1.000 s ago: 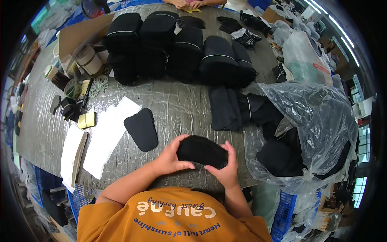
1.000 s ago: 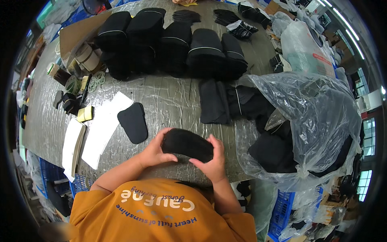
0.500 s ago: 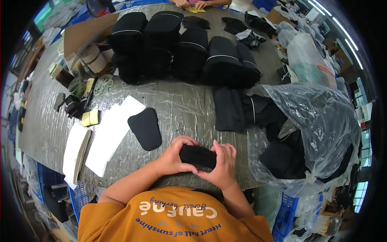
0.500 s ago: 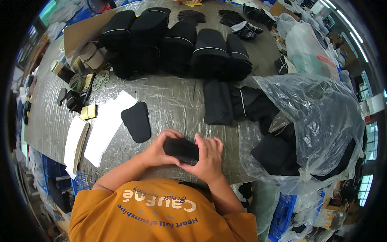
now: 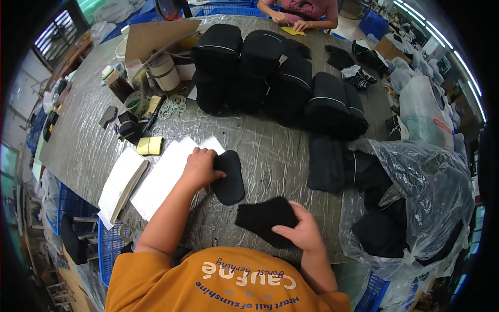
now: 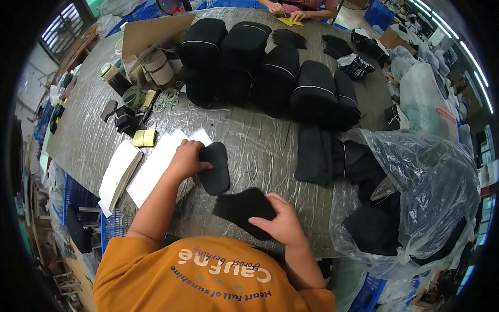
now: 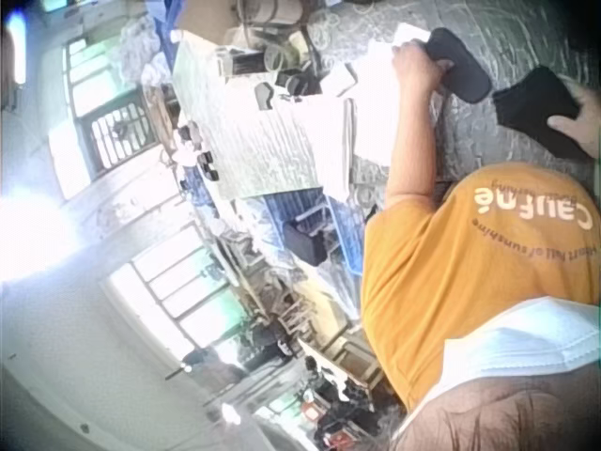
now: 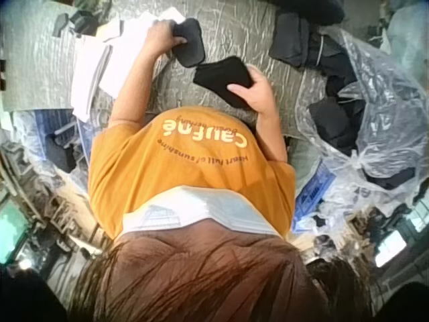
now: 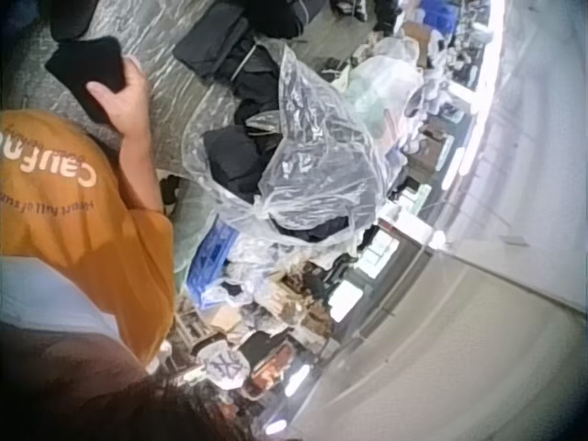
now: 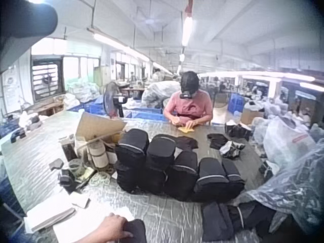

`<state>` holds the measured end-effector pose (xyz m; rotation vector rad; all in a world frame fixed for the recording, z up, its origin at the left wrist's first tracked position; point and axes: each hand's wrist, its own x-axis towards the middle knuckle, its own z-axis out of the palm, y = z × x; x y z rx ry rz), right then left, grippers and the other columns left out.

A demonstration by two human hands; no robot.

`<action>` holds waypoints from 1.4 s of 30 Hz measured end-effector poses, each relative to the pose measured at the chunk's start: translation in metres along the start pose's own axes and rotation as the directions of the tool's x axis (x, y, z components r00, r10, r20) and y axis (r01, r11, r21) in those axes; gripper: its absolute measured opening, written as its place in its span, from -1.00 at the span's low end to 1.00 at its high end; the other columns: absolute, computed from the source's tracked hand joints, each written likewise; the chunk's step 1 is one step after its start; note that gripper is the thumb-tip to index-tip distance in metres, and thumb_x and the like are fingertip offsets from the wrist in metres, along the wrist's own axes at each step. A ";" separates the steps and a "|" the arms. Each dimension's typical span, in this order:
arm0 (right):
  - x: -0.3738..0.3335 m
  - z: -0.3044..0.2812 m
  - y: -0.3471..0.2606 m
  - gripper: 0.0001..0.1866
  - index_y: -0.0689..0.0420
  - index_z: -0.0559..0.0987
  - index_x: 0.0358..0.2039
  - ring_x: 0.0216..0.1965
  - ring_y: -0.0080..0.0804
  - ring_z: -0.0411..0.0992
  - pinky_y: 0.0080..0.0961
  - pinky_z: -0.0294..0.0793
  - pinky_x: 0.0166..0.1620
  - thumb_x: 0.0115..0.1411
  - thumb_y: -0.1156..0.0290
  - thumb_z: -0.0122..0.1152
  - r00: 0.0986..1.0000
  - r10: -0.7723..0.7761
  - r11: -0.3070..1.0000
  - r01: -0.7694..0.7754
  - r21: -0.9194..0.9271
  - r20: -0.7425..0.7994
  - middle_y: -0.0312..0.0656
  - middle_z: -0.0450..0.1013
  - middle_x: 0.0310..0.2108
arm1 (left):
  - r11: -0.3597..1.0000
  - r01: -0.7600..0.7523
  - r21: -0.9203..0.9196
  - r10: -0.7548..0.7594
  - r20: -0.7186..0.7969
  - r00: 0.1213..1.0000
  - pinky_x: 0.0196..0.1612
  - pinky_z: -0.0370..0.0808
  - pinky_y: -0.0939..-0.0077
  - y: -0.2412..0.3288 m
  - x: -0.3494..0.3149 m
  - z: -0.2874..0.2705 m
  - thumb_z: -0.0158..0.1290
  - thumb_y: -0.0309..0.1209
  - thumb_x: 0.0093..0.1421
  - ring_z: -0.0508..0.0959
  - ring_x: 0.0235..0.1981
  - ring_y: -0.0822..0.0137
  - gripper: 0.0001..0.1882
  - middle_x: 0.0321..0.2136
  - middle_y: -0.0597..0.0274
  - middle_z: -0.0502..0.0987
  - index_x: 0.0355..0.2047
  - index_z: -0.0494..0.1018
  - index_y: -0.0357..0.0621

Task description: Peeling white stickers from a sheet and applying them to black shoe components.

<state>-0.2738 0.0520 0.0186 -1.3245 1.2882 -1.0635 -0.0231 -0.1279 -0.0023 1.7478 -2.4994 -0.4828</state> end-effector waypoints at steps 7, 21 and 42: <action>0.020 0.029 0.015 -0.55 0.25 0.54 -0.24 0.15 0.05 0.23 -0.15 0.19 0.22 -0.14 0.37 0.51 0.970 -0.237 0.923 0.209 -0.322 -0.052 0.01 0.22 0.20 | 0.799 -0.062 -0.598 0.171 0.127 0.977 -0.22 0.46 0.34 0.026 -0.023 0.012 0.28 -0.45 -0.02 0.52 -0.36 0.21 -0.72 -0.42 0.10 0.52 -0.37 0.42 -0.23; -0.042 -0.022 -0.011 -0.12 0.16 0.25 0.20 -0.19 -0.13 0.47 -0.22 0.28 0.00 -0.15 0.40 0.48 0.989 -0.073 0.654 -0.052 -0.755 -0.132 -0.07 0.51 -0.22 | 0.430 -0.854 -0.293 0.846 -0.200 0.494 0.21 0.24 0.19 0.182 0.068 0.022 0.14 -0.62 -0.05 0.33 0.18 0.06 -0.45 0.05 0.10 0.44 0.02 0.36 -0.21; -0.043 -0.041 0.054 -0.50 0.35 0.41 -0.10 -0.16 -0.12 0.53 -0.31 0.47 -0.07 0.06 0.31 0.37 0.597 0.207 0.960 -0.275 0.045 -0.775 0.10 0.52 -0.19 | 0.829 -0.523 -0.200 0.484 -0.213 0.849 -0.26 0.52 0.14 0.160 -0.018 0.032 0.18 -0.36 0.01 0.55 -0.28 -0.07 -0.69 -0.18 -0.09 0.53 -0.27 0.37 -0.18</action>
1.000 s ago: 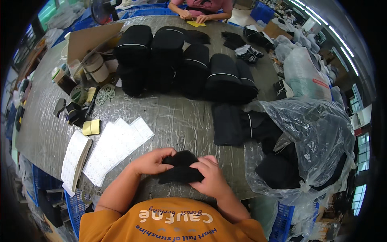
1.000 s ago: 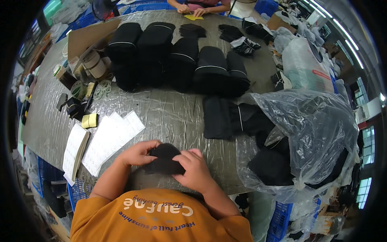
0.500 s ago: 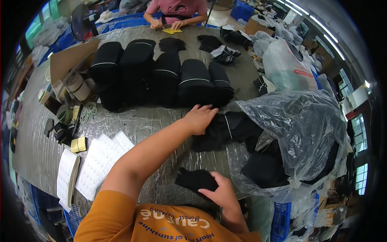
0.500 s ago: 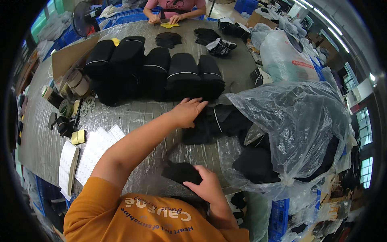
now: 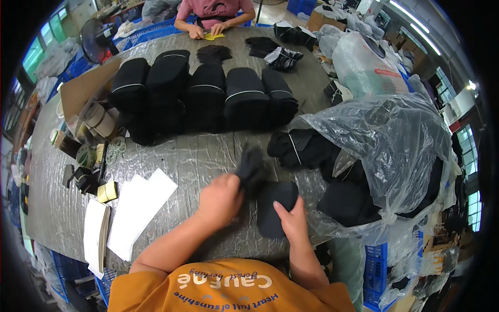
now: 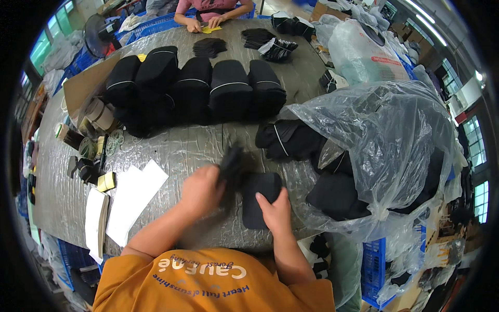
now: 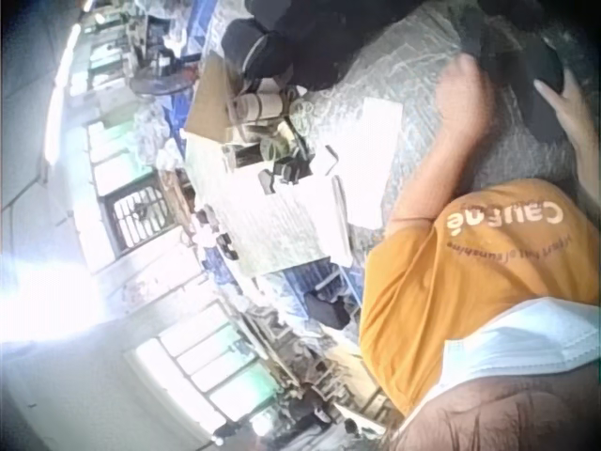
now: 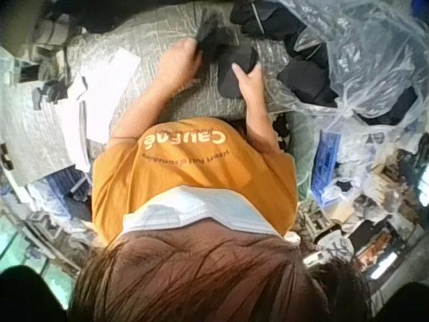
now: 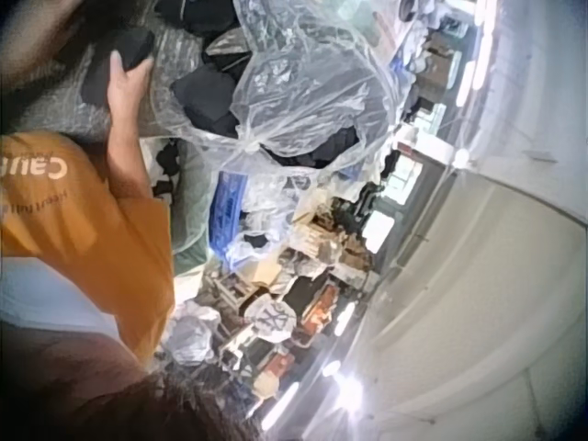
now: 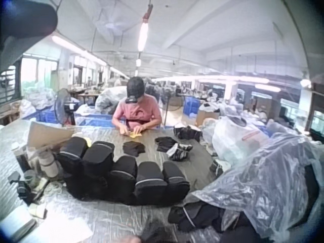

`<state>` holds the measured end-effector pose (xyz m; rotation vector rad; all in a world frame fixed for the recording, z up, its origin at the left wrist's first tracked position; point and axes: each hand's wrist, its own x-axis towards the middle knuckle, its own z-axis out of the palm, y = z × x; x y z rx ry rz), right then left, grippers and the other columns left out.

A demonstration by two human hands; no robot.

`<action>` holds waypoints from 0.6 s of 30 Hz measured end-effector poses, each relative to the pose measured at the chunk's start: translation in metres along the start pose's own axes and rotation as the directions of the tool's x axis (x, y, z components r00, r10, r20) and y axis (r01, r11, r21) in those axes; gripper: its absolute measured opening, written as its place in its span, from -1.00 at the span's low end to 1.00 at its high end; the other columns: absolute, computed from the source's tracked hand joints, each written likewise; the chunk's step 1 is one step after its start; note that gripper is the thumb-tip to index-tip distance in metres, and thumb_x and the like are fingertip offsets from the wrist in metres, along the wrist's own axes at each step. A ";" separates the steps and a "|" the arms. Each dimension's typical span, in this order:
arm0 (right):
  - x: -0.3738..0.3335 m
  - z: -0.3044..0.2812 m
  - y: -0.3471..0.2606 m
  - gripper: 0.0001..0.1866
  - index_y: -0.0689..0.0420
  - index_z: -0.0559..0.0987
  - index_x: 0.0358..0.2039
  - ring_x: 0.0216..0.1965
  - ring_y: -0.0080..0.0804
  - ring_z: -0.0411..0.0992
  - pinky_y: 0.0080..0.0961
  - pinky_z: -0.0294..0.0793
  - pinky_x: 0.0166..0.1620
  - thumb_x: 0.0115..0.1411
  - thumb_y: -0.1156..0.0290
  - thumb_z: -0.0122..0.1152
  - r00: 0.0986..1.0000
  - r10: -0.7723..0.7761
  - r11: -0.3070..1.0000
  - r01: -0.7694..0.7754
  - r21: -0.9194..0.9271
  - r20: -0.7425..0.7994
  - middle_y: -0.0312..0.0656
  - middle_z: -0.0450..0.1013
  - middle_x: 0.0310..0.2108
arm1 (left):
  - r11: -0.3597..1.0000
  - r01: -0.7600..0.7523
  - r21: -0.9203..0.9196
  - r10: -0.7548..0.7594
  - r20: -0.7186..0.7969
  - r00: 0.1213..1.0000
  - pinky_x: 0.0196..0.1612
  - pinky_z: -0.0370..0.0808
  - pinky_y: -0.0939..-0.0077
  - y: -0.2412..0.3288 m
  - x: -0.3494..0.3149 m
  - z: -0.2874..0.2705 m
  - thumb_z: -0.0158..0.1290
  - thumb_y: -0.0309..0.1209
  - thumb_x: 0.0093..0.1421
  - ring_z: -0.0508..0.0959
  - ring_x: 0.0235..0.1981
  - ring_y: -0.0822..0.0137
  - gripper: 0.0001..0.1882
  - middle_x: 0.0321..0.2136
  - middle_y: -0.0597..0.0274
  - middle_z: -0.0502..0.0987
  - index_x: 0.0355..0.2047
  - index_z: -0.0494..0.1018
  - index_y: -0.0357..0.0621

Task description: Peeling white stickers from a sheet and applying them to black shoe components.

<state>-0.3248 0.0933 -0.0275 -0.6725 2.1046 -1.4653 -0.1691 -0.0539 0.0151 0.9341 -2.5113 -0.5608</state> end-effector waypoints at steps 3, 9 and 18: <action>0.007 0.029 0.023 -0.35 0.33 0.36 -0.01 -0.09 -0.15 0.49 -0.33 0.43 -0.03 0.10 0.10 0.37 0.995 -0.038 0.986 0.022 0.165 0.094 0.06 0.49 -0.13 | 0.983 -0.179 -0.036 0.179 0.006 0.984 -0.27 0.53 0.16 0.018 -0.032 0.013 0.20 -0.36 0.00 0.54 -0.26 -0.06 -0.64 -0.06 -0.10 0.48 -0.21 0.38 -0.20; -0.008 0.032 -0.011 -0.33 0.25 0.29 0.13 -0.02 -0.31 0.41 -0.38 0.39 0.05 0.08 0.32 0.39 0.942 0.002 0.839 -0.184 0.513 0.335 -0.13 0.40 0.00 | 0.877 -0.400 -0.264 0.423 0.034 0.905 -0.02 0.44 0.23 0.007 -0.053 0.003 0.21 -0.32 0.07 0.47 -0.13 0.00 -0.60 0.06 -0.12 0.40 -0.13 0.39 -0.24; -0.013 0.023 -0.037 0.04 0.22 0.01 0.32 0.17 -0.20 0.30 -0.32 0.29 0.20 -0.09 0.45 0.49 0.847 0.054 0.998 -0.067 0.006 0.529 0.00 0.28 0.16 | 0.259 0.284 -0.923 -0.412 0.160 0.897 0.16 0.33 0.37 -0.052 -0.074 0.036 0.07 -0.37 0.28 0.38 0.07 0.29 -0.45 0.08 0.04 0.33 0.18 0.12 -0.28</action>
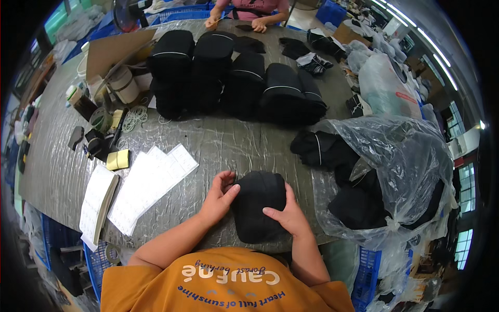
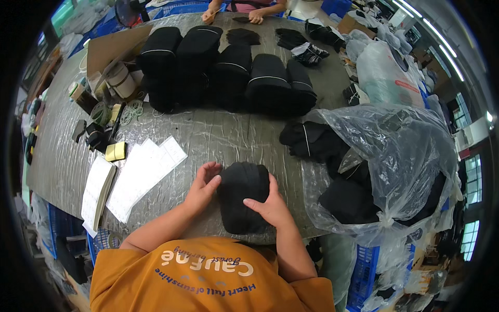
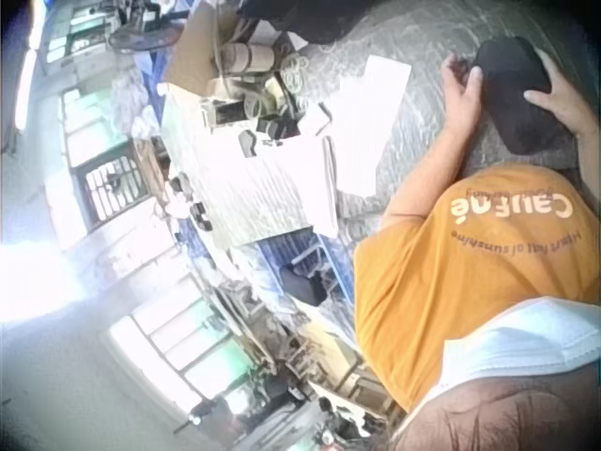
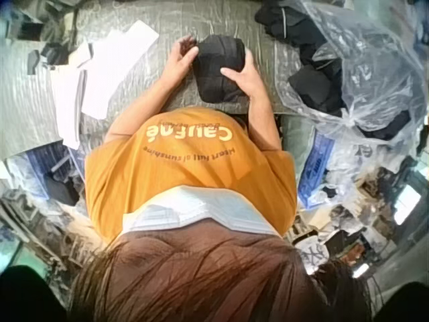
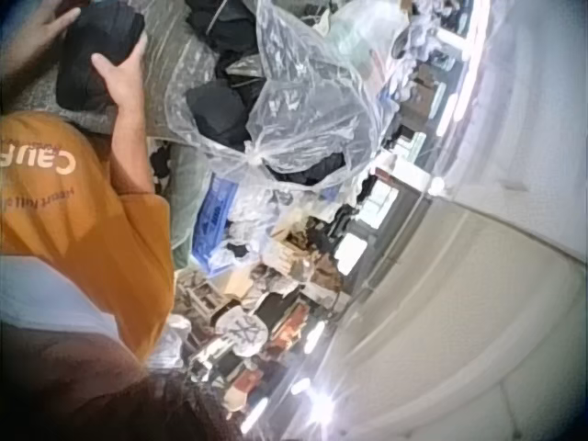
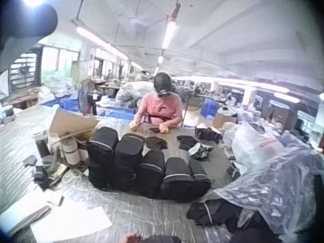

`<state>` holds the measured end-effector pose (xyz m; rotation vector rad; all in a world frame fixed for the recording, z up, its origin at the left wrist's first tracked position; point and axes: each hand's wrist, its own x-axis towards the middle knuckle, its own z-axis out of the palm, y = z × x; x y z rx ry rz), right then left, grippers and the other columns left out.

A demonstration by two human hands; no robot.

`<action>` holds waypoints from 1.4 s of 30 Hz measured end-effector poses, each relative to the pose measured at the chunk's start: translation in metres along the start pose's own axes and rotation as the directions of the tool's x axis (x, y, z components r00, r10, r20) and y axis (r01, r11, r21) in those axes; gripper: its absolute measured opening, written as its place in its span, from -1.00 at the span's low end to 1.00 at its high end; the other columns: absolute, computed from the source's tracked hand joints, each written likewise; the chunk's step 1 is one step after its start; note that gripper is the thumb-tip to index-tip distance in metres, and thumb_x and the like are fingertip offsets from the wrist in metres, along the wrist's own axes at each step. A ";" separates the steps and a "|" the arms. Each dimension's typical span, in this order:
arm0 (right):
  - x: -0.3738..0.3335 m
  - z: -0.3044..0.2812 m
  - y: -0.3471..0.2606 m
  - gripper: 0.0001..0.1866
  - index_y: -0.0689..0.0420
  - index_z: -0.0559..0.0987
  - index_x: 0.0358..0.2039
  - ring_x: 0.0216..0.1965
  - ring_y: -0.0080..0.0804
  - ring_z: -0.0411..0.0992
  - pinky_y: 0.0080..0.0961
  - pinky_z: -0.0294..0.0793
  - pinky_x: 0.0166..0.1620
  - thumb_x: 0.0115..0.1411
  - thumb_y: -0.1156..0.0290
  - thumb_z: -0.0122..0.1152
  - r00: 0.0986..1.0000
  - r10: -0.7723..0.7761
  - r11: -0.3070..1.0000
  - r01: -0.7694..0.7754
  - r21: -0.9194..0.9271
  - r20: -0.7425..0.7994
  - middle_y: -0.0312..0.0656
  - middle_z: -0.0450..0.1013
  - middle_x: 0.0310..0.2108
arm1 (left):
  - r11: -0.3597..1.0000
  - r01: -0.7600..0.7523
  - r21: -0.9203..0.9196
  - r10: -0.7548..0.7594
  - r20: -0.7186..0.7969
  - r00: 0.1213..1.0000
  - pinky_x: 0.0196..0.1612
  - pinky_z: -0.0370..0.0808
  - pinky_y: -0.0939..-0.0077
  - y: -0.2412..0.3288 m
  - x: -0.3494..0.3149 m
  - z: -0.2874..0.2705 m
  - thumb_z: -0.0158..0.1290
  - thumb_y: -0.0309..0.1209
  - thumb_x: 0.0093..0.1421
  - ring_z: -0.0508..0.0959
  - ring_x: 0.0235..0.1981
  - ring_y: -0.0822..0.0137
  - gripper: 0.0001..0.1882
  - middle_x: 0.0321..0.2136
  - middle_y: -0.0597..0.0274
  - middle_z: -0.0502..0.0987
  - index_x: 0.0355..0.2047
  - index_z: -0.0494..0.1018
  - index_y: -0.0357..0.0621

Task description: Peeling white stickers from a sheet and applying them to black shoe components.

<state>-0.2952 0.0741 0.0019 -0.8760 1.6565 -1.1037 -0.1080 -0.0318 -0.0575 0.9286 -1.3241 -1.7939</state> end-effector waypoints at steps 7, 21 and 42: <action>-0.020 0.022 -0.006 0.23 0.06 -0.10 0.37 0.17 0.09 0.31 -0.25 0.30 0.21 -0.20 0.33 0.57 0.992 -0.079 0.952 0.105 -0.287 0.098 0.18 0.29 0.15 | 0.995 -0.093 0.045 0.090 0.072 0.993 0.19 0.27 0.37 0.007 -0.032 0.000 -0.02 -0.37 0.31 0.34 0.12 0.25 -0.52 0.11 0.06 0.32 0.19 0.16 -0.23; -0.024 0.044 -0.011 0.28 0.10 -0.08 0.37 0.17 0.12 0.29 -0.19 0.35 0.16 -0.27 0.28 0.60 0.947 -0.239 0.863 0.309 -0.400 0.214 0.16 0.21 0.21 | 0.700 -0.481 0.528 0.143 0.555 0.819 0.33 0.06 0.10 0.056 -0.026 -0.031 0.30 0.11 -0.11 0.10 0.31 -0.10 0.21 0.33 -0.21 -0.01 0.34 -0.11 -0.28; -0.041 0.010 0.011 0.36 0.13 -0.06 0.36 0.21 0.03 0.18 -0.07 0.11 0.26 -0.40 0.25 0.65 0.936 -0.333 0.746 0.335 -0.576 0.114 0.01 0.22 0.19 | 0.965 -0.127 0.228 0.063 0.269 0.961 0.11 0.42 0.46 0.030 -0.040 -0.034 0.38 -0.65 -0.19 0.43 0.04 0.39 -0.03 0.03 0.17 0.40 0.24 0.14 -0.15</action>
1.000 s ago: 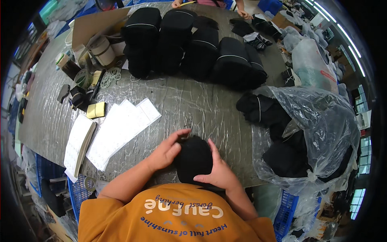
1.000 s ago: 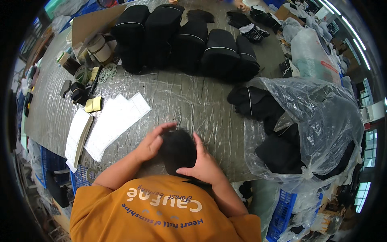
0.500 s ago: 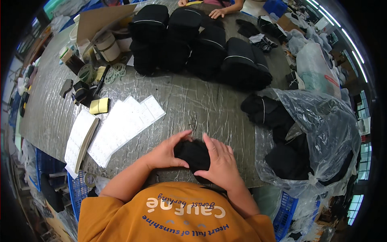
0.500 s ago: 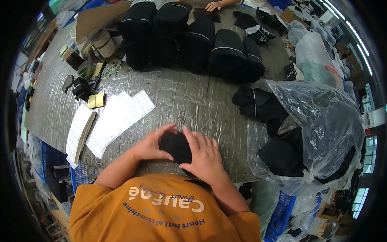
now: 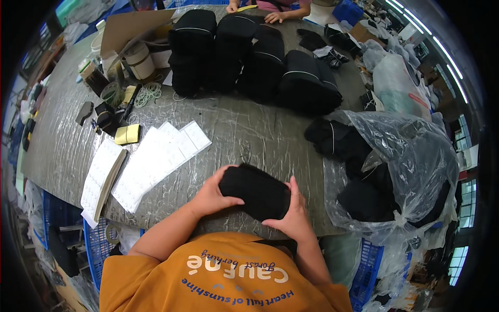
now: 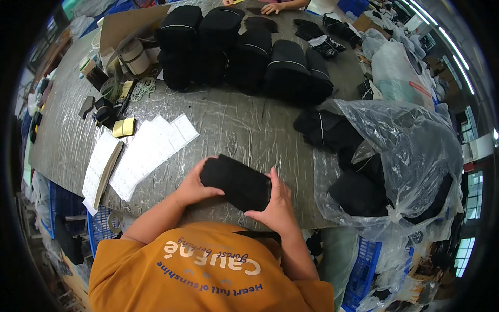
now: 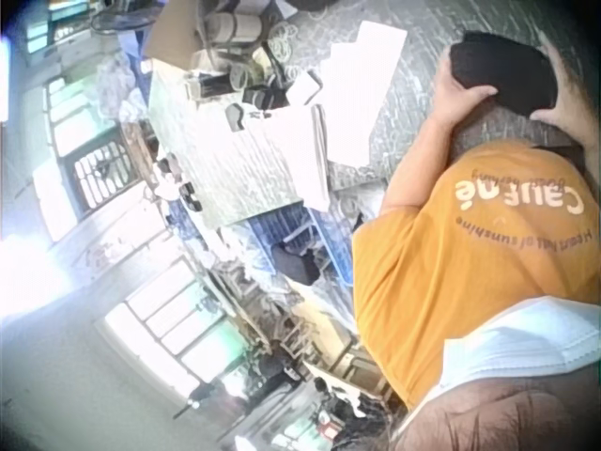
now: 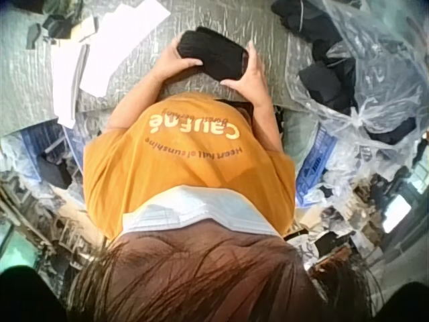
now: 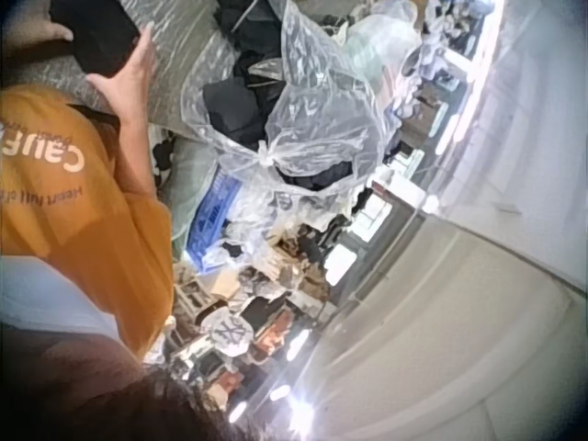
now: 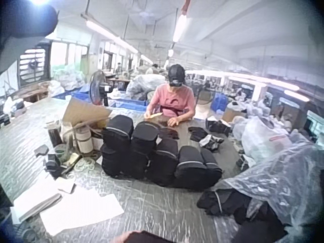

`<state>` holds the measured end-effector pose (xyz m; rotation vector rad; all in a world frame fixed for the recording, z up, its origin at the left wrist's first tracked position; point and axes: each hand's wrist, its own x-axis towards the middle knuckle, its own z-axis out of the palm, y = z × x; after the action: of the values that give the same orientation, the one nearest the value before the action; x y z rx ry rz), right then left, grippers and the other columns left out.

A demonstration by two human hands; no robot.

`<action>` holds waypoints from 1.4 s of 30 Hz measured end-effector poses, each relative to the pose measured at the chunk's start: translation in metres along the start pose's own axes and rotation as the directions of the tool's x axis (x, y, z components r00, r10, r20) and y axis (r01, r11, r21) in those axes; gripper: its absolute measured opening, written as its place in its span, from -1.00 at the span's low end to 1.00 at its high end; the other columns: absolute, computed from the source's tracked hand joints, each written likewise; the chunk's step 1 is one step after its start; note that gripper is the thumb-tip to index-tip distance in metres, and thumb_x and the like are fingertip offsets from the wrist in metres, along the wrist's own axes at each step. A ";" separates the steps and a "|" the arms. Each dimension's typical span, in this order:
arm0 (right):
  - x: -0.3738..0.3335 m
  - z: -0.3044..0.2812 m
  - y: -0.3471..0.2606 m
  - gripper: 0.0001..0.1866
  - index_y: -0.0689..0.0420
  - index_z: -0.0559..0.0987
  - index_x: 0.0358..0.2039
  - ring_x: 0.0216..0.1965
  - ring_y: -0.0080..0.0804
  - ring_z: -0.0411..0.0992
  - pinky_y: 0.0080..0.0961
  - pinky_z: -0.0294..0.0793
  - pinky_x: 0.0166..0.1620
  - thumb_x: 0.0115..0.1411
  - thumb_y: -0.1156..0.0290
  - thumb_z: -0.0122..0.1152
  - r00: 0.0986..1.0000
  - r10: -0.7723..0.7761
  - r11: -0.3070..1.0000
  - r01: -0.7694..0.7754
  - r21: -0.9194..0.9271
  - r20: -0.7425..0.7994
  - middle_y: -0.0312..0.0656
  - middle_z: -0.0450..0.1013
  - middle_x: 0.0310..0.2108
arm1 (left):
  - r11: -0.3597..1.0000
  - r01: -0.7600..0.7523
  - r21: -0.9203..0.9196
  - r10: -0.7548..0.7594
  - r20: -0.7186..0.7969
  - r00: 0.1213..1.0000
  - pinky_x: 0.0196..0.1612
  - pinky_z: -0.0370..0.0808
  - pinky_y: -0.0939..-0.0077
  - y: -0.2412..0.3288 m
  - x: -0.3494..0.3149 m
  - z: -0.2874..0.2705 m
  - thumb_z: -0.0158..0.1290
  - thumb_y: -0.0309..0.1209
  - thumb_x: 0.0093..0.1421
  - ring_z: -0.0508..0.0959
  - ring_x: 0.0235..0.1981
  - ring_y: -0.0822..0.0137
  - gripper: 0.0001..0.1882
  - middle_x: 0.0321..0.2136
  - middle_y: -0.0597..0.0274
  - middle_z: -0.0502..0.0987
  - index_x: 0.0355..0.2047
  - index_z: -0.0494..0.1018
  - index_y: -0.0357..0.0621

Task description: Peeling white stickers from a sheet and applying them to black shoe components.

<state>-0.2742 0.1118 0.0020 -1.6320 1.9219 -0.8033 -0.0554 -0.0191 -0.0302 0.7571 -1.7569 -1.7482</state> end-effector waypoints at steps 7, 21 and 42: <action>-0.002 0.053 0.034 0.47 0.07 -0.23 0.38 0.33 0.03 0.00 -0.16 0.11 0.32 -0.43 0.40 0.67 0.962 -0.159 0.915 0.228 0.332 -0.223 0.11 -0.10 0.34 | 0.999 0.000 -0.043 -0.001 -0.028 1.000 0.22 0.27 0.39 -0.011 -0.014 -0.013 0.49 -0.48 -0.27 0.32 0.17 0.31 0.11 0.12 0.16 0.32 0.28 0.08 -0.18; 0.028 0.017 -0.016 0.34 -0.03 0.03 0.35 0.31 0.12 0.01 0.18 -0.13 0.31 -0.44 -0.03 0.60 0.913 -0.398 0.912 0.382 -0.151 -0.087 0.07 0.05 0.28 | 0.979 -0.149 0.141 0.148 0.023 0.989 0.26 0.20 0.30 -0.021 -0.016 -0.015 0.53 -0.23 -0.34 0.28 0.21 0.15 0.25 0.18 0.01 0.25 0.32 0.02 -0.17; 0.041 0.041 -0.055 0.23 0.03 0.04 0.36 0.03 -0.20 0.33 0.06 0.14 0.17 -0.31 0.19 0.59 0.960 -0.263 0.896 0.207 -0.394 -0.093 -0.18 0.34 -0.01 | 0.878 -0.349 0.327 0.440 -0.265 0.858 0.14 0.28 0.16 0.017 -0.011 0.006 0.10 -0.51 0.11 0.40 0.08 -0.03 -0.93 0.09 -0.07 0.40 -0.37 0.49 -0.20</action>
<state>-0.2143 0.0606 0.0119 -2.1254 2.1077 -0.6823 -0.0522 -0.0071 -0.0126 0.6859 -1.7753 -1.0515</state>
